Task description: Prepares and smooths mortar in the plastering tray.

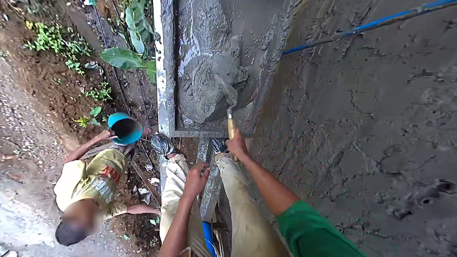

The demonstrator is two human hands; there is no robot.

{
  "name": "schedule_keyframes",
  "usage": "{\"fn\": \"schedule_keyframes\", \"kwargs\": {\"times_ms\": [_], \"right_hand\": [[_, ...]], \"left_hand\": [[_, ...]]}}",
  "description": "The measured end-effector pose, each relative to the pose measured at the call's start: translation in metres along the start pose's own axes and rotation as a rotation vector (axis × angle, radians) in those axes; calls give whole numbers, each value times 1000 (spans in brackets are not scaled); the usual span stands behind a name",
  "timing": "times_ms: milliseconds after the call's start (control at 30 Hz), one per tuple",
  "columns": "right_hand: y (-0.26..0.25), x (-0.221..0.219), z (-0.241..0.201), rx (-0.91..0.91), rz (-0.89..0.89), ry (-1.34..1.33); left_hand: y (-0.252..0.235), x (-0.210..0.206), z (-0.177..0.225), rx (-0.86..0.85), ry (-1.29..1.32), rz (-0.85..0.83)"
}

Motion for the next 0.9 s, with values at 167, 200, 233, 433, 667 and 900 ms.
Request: {"fn": "schedule_keyframes", "kwargs": {"times_ms": [167,200,233,433,667,900], "right_hand": [[-34,-17,-22,-46,-57,36],[-8,-7,-18,-17,-29,61],[12,5,-18,30,23,99],[8,-40,-3,29,-117,391],[39,116,-40,125,89,449],[-145,264,-211,393,469,605]], "left_hand": [[-35,-31,-50,121,154,-70],[-36,-33,-55,136,133,-104],[-44,-29,-52,131,128,-107],[-43,-27,-52,140,209,-132],[-44,3,-52,145,240,-76],[-13,48,-19,-90,-32,-122]]}}
Point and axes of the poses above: each hand's wrist, its own y-axis away from the middle knuckle, its own x-axis out of the back of the hand, z = x × y, the point moved 8 cm from there along -y, towards the middle knuckle
